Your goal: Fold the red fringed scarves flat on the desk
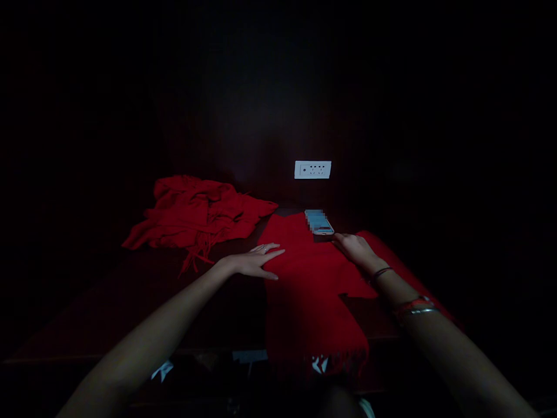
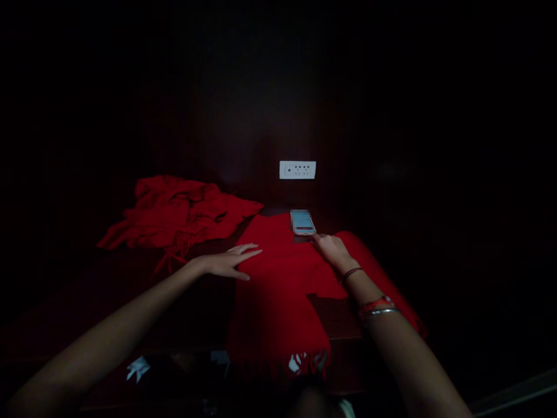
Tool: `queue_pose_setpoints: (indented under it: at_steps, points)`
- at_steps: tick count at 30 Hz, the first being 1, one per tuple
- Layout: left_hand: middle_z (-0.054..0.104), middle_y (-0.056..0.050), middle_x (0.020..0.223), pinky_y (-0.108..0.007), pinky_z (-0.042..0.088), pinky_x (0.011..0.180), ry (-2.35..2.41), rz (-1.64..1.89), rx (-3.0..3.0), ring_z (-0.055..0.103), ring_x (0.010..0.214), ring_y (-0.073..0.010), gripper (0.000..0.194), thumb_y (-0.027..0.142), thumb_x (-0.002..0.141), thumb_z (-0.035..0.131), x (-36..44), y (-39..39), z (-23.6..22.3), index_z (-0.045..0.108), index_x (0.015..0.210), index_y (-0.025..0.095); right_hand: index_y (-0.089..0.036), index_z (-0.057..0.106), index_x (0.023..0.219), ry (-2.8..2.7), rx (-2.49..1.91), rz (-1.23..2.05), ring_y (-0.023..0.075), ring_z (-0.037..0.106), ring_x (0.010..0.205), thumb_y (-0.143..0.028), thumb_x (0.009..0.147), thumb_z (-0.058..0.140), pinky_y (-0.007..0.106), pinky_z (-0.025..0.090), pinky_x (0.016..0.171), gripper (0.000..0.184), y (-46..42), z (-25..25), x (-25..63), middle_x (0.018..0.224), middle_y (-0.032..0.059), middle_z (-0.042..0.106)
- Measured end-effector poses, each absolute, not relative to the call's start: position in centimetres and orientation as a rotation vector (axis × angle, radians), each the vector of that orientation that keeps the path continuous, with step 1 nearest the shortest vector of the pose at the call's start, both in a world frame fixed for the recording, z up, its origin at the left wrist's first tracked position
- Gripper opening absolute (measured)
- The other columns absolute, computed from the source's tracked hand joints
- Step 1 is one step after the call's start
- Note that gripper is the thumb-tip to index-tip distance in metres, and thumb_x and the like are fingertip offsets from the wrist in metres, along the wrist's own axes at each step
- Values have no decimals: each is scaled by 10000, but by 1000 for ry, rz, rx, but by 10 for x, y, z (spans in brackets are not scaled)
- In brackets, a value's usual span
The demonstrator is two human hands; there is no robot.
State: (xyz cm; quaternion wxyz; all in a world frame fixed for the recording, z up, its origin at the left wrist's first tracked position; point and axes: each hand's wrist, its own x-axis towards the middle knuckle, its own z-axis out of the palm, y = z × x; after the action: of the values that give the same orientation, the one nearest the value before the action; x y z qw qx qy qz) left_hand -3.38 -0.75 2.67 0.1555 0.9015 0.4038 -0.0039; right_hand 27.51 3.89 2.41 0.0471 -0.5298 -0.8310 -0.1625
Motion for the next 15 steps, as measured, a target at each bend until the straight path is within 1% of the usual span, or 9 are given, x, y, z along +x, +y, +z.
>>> queue_pose_setpoints:
  at_steps: [2, 5, 8, 10, 12, 13, 15]
  points:
    - [46, -75, 1363, -390, 133, 966, 1155, -16, 2578, 41, 1219, -280, 810, 615, 644, 446, -33, -7, 26, 111, 1293, 265, -183, 453, 1028, -2581, -1575, -643, 152, 550, 721, -320, 852, 240, 225, 312, 547, 309, 40, 30, 277, 900, 75, 585]
    - [44, -60, 1365, -387, 130, 969, 1138, 15, 2587, 36, 1220, -277, 810, 623, 634, 450, -34, -4, 23, 121, 1289, 279, -145, 472, 1005, -2652, -1492, -854, 152, 533, 691, -262, 853, 249, 236, 294, 556, 295, 44, 44, 276, 867, 100, 572]
    - [59, -54, 1364, -371, 137, 972, 1136, 50, 2604, 51, 1222, -265, 800, 615, 637, 456, -36, 1, 19, 135, 1287, 277, -116, 480, 1001, -2632, -1433, -983, 157, 513, 684, -212, 842, 267, 259, 282, 580, 283, 50, 60, 272, 852, 119, 557]
    - [88, -52, 1360, -356, 143, 973, 1130, 75, 2632, 62, 1224, -251, 780, 606, 647, 455, -38, 5, 17, 155, 1285, 271, -105, 488, 998, -2601, -1446, -1001, 167, 502, 713, -172, 830, 283, 278, 282, 618, 274, 52, 67, 267, 854, 127, 549]
    - [109, -46, 1356, -350, 144, 974, 1119, 127, 2683, 66, 1225, -240, 747, 600, 655, 450, -40, 7, 18, 196, 1275, 271, -102, 513, 968, -2574, -1500, -965, 190, 483, 794, -137, 815, 298, 305, 282, 677, 267, 48, 67, 258, 887, 136, 539]
    - [116, -41, 1355, -348, 142, 975, 1114, 168, 2718, 71, 1225, -237, 724, 598, 659, 448, -41, 7, 19, 225, 1266, 272, -108, 526, 951, -2556, -1541, -916, 205, 466, 844, -143, 812, 307, 320, 281, 703, 262, 45, 65, 252, 919, 140, 530]
    - [149, -36, 1347, -336, 150, 975, 1104, 258, 2783, 117, 1218, -233, 675, 590, 664, 450, -41, 5, 22, 294, 1239, 271, -129, 535, 955, -2495, -1631, -732, 229, 430, 923, -216, 819, 321, 338, 289, 735, 268, 34, 59, 239, 1007, 142, 497]
